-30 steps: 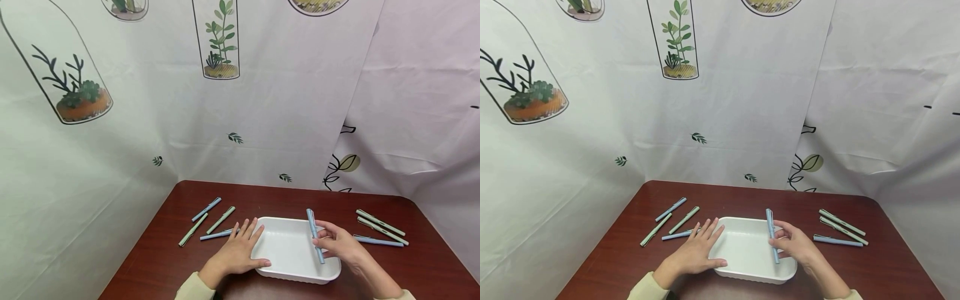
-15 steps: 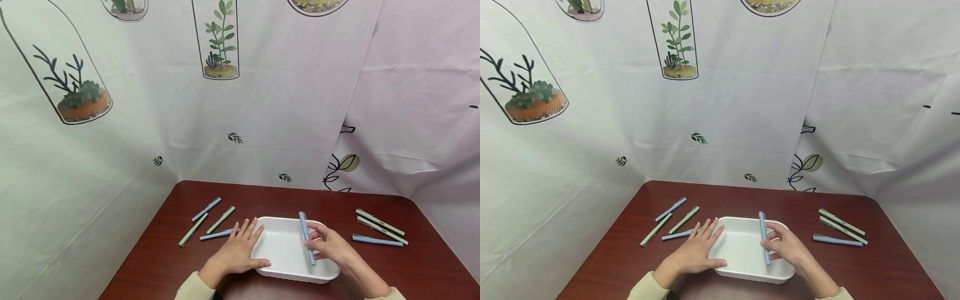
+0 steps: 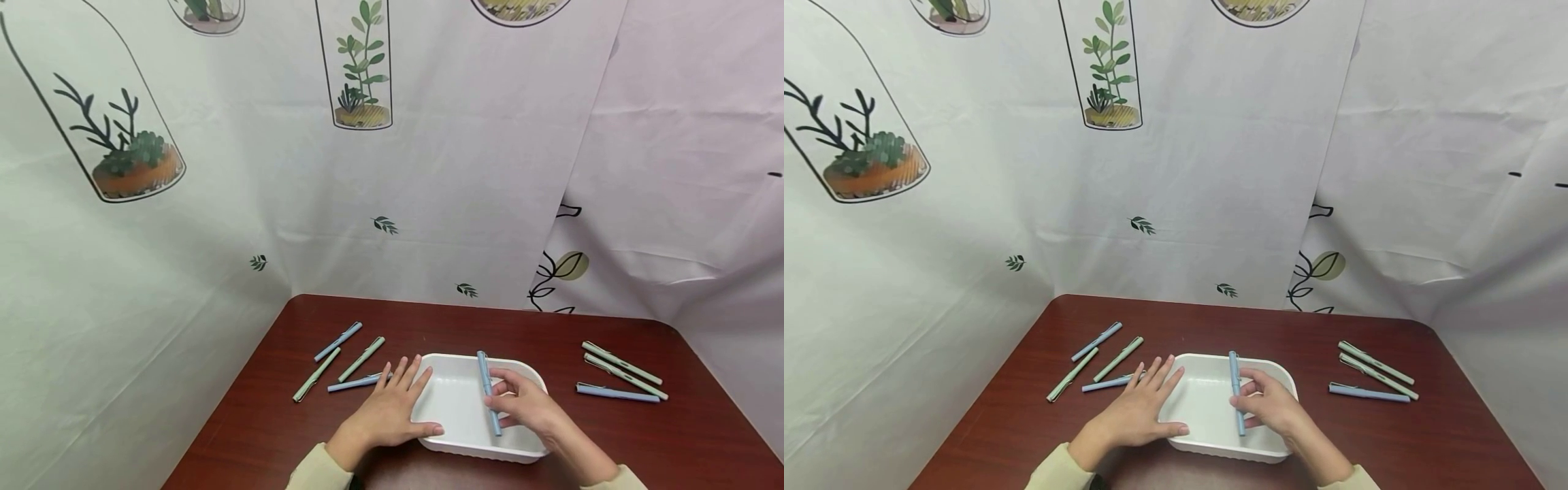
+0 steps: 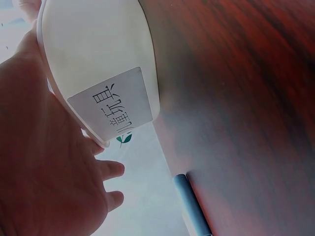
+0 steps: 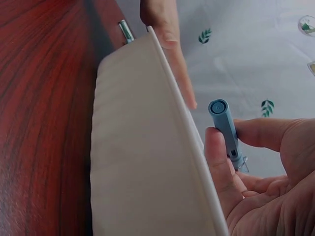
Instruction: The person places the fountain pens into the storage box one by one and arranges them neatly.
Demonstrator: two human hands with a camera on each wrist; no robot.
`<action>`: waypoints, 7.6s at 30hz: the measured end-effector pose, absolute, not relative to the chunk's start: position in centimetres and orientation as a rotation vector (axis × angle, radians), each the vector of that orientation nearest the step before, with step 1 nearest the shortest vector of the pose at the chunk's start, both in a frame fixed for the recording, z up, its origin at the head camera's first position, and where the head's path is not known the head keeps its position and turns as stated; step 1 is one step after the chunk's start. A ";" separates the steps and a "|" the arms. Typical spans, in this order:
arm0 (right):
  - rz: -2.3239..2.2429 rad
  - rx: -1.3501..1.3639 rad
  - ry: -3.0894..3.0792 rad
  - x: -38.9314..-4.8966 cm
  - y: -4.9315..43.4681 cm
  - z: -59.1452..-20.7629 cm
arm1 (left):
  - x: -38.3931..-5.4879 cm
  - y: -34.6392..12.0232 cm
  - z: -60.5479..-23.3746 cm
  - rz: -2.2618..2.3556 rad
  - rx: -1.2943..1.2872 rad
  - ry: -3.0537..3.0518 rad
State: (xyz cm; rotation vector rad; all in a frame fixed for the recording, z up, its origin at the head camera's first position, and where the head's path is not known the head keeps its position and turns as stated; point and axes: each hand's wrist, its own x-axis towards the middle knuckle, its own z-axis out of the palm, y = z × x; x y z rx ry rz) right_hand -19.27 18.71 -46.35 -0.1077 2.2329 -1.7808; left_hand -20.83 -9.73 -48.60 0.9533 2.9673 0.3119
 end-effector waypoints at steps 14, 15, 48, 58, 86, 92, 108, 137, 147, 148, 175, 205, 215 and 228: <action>-1.805 -0.115 2.209 -19.1 16.7 -47.3 | -20.9 -9.7 -48.7 0.322 0.935 2.965; -1.801 -0.114 2.209 -19.2 16.6 -47.3 | -20.9 -9.7 -48.7 0.322 0.936 2.965; -1.750 -0.148 2.139 -19.9 13.2 -48.9 | -21.2 -9.6 -48.6 0.269 0.944 2.957; -1.675 -0.136 2.163 -20.3 12.0 -49.3 | -21.0 -9.7 -48.5 0.279 0.961 2.952; -1.374 -0.098 2.407 -21.2 9.4 -49.0 | -21.1 -9.6 -48.2 0.229 0.970 2.961; -1.376 -0.126 2.437 -21.1 9.5 -48.7 | -21.3 -9.5 -48.1 0.255 0.980 2.969; -1.367 -0.232 2.465 -20.4 12.4 -47.6 | -21.1 -9.5 -48.4 0.249 0.930 2.949; -1.270 -0.373 2.685 -18.1 24.2 -42.4 | -21.1 -9.5 -48.6 0.260 0.954 2.954; -1.013 -0.457 3.101 -18.2 27.9 -43.5 | -21.4 -9.6 -48.2 0.254 0.953 2.954; -0.973 -0.477 3.145 -18.4 28.3 -43.9 | -21.4 -9.6 -48.2 0.259 0.948 2.950; -0.561 -0.476 3.330 -20.4 37.9 -50.1 | -21.3 -9.5 -48.1 0.233 0.927 2.960; -0.452 -0.504 3.241 -21.7 38.6 -51.2 | -21.0 -9.6 -48.3 0.281 0.932 2.944; -0.365 -0.655 3.433 -21.7 38.2 -51.8 | -21.1 -9.6 -48.3 0.272 0.918 2.942; -0.455 -0.525 3.358 -20.6 36.5 -49.1 | -21.0 -9.7 -48.3 0.283 0.918 2.941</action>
